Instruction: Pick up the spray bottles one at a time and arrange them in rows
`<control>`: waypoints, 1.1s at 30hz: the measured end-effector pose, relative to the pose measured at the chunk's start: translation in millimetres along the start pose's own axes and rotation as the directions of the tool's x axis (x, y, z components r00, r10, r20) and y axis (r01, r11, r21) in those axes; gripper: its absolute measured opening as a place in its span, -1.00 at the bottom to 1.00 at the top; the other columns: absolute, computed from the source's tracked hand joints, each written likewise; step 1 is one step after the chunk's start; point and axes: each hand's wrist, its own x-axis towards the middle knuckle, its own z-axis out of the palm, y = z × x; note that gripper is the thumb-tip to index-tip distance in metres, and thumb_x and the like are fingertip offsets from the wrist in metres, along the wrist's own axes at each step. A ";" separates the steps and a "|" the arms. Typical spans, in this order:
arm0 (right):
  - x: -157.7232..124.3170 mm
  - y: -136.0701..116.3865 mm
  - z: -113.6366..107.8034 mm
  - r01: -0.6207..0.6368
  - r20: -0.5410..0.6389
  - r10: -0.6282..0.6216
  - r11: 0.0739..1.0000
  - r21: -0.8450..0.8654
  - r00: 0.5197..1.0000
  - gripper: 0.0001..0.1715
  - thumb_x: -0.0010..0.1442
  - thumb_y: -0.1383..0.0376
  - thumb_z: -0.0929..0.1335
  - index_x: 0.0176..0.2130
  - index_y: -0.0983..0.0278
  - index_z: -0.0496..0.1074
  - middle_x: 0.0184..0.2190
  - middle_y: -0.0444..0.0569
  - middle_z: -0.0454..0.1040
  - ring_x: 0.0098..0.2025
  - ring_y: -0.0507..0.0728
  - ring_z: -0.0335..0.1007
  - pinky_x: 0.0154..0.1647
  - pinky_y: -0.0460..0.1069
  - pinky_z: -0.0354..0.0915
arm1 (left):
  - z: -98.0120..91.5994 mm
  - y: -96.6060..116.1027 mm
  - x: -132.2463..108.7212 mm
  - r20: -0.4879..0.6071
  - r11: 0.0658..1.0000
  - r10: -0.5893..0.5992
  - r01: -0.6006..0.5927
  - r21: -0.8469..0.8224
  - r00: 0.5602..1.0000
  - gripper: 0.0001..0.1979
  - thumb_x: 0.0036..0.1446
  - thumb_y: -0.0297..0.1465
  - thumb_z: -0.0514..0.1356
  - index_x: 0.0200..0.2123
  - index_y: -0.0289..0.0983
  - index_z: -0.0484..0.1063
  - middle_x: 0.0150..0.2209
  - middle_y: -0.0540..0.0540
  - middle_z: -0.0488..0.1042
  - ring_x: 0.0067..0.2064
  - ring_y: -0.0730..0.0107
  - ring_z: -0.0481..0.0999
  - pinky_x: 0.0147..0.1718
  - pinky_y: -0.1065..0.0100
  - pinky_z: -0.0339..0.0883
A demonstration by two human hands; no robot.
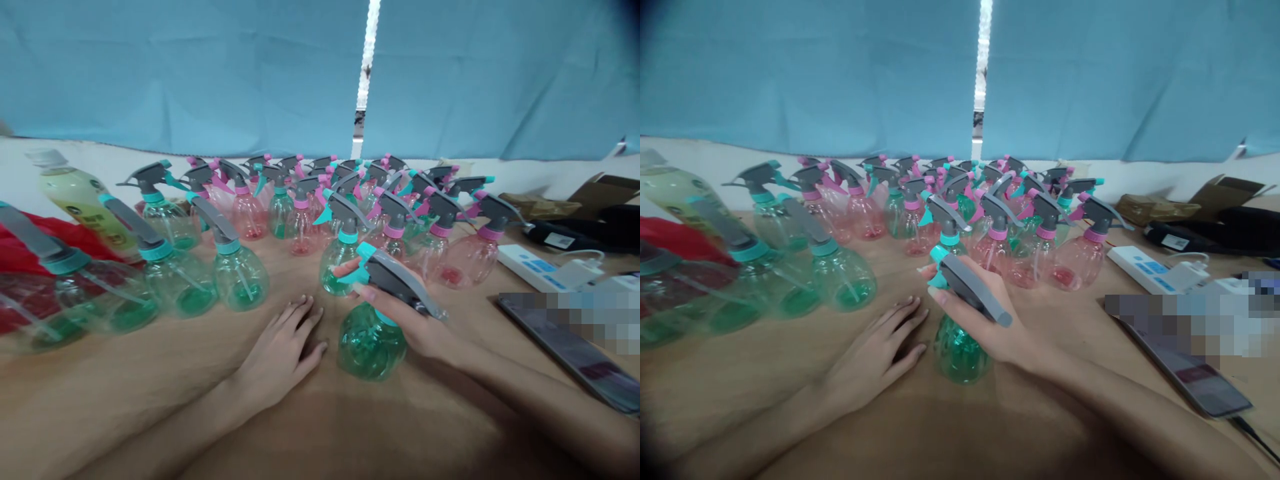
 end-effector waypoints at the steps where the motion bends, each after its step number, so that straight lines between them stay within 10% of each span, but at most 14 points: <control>1: -0.1 -0.3 -0.1 -0.004 0.002 0.004 1.000 -0.005 1.000 -0.76 0.25 0.19 0.31 -0.07 0.13 0.41 -0.29 -0.11 0.47 -0.21 0.13 0.43 -0.22 0.03 0.31 | -0.4 0.1 0.0 0.002 1.000 -0.001 0.001 0.001 1.000 -0.51 0.33 -0.21 0.03 0.21 -0.37 0.23 0.26 -0.30 0.21 0.29 0.04 0.14 0.20 0.03 0.10; 27: -1.2 3.3 -1.9 -0.041 0.017 0.041 0.999 0.001 0.999 -0.70 0.26 0.15 0.31 -0.01 0.10 0.41 -0.50 -0.16 0.32 -0.17 0.16 0.41 -0.15 0.05 0.29 | -0.8 1.0 -0.1 0.020 1.000 -0.003 0.002 0.013 1.000 -0.50 0.33 -0.22 0.02 0.22 -0.39 0.22 0.27 -0.31 0.19 0.30 0.05 0.12 0.20 0.03 0.09; 33: -1.6 4.9 -2.4 -0.020 0.022 0.021 0.999 -0.033 1.000 -0.72 0.27 0.16 0.31 -0.01 0.07 0.41 -0.54 -0.22 0.24 -0.47 0.05 0.26 -0.18 0.05 0.27 | 1.5 -0.2 -0.8 0.002 0.999 0.011 -0.011 0.036 1.000 -0.51 0.34 -0.21 0.02 0.22 -0.37 0.22 0.26 -0.27 0.22 0.30 0.07 0.14 0.20 0.05 0.09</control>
